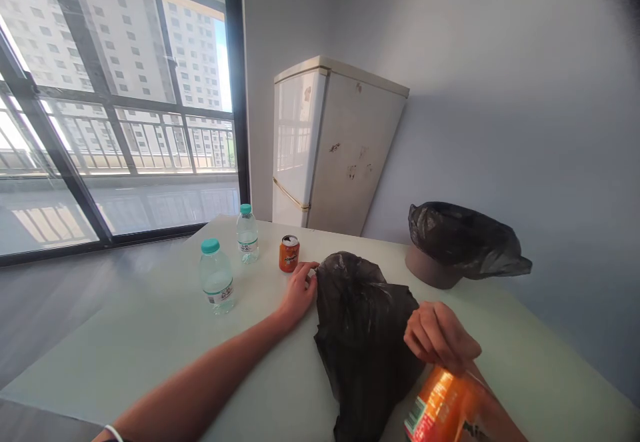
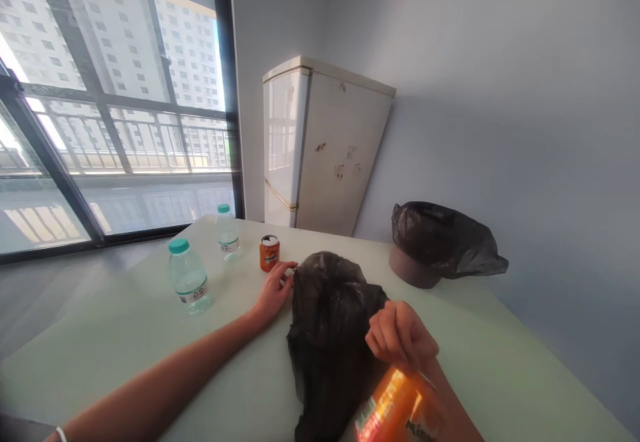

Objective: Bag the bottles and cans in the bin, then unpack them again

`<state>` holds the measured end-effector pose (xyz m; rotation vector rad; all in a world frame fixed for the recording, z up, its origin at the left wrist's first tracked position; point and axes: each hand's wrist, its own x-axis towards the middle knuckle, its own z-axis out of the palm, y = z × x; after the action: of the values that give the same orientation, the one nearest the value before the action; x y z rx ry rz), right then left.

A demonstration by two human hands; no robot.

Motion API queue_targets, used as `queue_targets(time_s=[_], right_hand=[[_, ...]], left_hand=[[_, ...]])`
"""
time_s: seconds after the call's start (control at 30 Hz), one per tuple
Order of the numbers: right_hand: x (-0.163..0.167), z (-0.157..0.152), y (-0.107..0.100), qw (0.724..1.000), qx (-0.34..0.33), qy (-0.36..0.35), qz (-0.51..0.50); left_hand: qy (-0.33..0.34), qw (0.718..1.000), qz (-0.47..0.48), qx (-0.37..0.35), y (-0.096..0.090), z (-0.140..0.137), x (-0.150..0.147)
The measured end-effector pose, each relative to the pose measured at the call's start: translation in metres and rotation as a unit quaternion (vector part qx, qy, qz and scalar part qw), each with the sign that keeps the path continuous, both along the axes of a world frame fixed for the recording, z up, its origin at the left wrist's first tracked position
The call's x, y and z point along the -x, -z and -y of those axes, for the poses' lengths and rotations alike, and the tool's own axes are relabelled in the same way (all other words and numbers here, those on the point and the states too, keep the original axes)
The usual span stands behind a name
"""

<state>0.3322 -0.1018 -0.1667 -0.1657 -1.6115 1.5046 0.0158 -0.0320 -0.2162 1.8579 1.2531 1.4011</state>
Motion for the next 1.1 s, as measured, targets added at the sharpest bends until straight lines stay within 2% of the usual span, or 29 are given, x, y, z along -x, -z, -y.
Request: queue_targets(time_s=[0.03,0.1,0.13,0.17,0.2,0.27,0.37,0.47,0.57,0.73,0.9,1.1], right_hand=[[0.0,-0.001,0.001,0.997,0.001,0.082,-0.016],[0.006,-0.004,-0.001,0.96,0.01,0.275,-0.054],[0.011,-0.005,-0.004,0.936,0.018,0.343,-0.077],[0.017,-0.007,-0.006,0.92,0.026,0.378,-0.1],[0.024,-0.01,-0.009,0.915,0.039,0.385,-0.115],[0.038,-0.016,-0.013,0.924,0.081,0.356,-0.113],[0.053,-0.026,-0.012,0.933,0.154,0.315,-0.082],[0.061,-0.029,-0.005,0.933,0.192,0.301,-0.048],[0.065,-0.028,0.002,0.931,0.198,0.305,-0.025],[0.068,-0.027,0.001,0.925,0.206,0.318,-0.004],[0.074,-0.023,-0.006,0.946,0.155,0.286,-0.015],[0.082,-0.019,0.002,0.958,0.121,0.256,0.034]], left_hand=[[-0.003,1.0,0.006,-0.004,-0.002,0.001,0.0],[-0.001,1.0,0.017,-0.017,-0.006,0.004,0.001],[0.008,0.999,0.026,-0.026,-0.009,0.005,0.001],[0.025,0.998,0.039,-0.034,-0.012,0.007,0.001],[0.052,0.996,0.059,-0.037,-0.014,0.008,0.001],[0.137,0.983,0.12,-0.012,-0.018,0.011,-0.001],[0.27,0.932,0.233,0.064,-0.021,0.015,-0.005],[0.344,0.881,0.305,0.114,-0.023,0.019,-0.007],[0.367,0.861,0.321,0.142,-0.026,0.02,-0.005],[0.373,0.863,0.293,0.174,-0.027,0.019,-0.001],[0.353,0.856,0.326,0.189,-0.023,0.017,-0.003],[0.434,0.82,0.297,0.227,-0.029,0.023,-0.002]])
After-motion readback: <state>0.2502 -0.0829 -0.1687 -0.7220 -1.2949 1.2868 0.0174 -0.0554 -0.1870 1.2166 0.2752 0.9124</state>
